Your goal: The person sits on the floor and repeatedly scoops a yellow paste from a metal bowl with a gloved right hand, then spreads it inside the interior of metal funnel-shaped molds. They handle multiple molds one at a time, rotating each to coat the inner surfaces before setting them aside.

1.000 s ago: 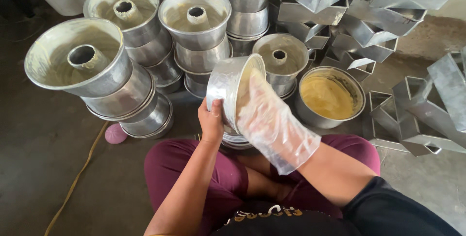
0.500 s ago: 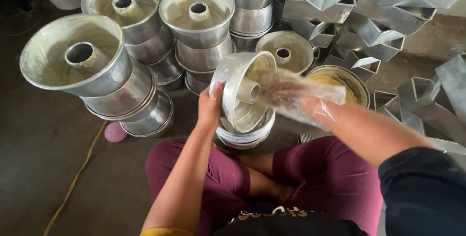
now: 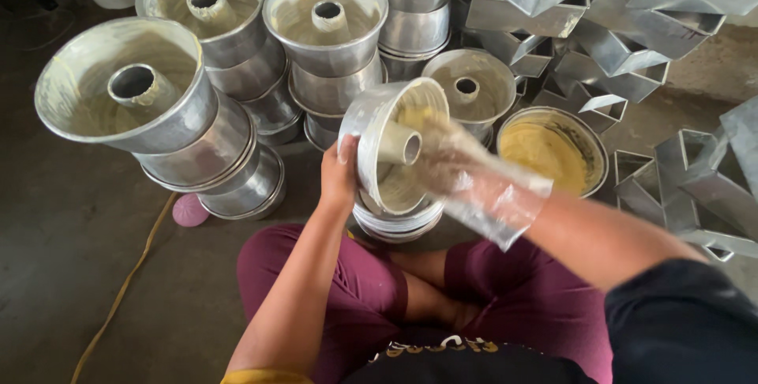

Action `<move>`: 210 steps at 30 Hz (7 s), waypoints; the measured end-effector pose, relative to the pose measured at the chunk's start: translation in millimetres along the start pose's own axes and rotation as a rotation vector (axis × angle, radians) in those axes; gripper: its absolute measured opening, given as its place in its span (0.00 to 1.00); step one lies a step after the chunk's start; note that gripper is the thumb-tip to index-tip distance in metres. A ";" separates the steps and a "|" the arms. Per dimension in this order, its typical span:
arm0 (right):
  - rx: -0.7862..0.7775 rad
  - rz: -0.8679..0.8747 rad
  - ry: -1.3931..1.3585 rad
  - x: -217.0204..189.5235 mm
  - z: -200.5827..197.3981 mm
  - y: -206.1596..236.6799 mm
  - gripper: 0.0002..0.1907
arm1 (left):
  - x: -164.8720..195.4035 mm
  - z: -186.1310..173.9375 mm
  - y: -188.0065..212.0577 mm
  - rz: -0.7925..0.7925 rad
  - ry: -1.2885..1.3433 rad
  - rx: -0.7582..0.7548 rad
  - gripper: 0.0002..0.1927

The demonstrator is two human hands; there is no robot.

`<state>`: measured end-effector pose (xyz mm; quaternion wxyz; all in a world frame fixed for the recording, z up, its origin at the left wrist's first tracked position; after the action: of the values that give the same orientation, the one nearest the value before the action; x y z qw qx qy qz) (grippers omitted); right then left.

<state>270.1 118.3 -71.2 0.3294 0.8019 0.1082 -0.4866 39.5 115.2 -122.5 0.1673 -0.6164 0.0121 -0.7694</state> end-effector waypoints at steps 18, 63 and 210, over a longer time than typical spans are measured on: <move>-0.005 -0.439 -0.179 -62.9 36.5 32.8 0.16 | -18.8 0.8 28.6 -0.134 0.165 0.126 0.29; 0.157 -0.594 0.114 -102.6 42.4 41.2 0.15 | -43.9 1.8 40.6 -0.298 0.830 0.030 0.27; 0.369 -0.870 1.531 -55.7 128.8 31.4 0.13 | -38.9 -8.4 56.5 -0.325 0.868 -0.014 0.35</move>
<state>166.3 21.0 -50.4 -0.1800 0.8349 0.5123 0.0897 52.3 70.9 -174.0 0.0200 -0.2324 -0.0104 -0.9724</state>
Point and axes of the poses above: each hand's wrist, its own y-axis away from the middle knuckle, its own z-axis out of the palm, x = y × z, the point moved 3 cm from there along -y, towards the middle knuckle, and after that the axes turned 7 degrees about z, right-handed, at the moved point
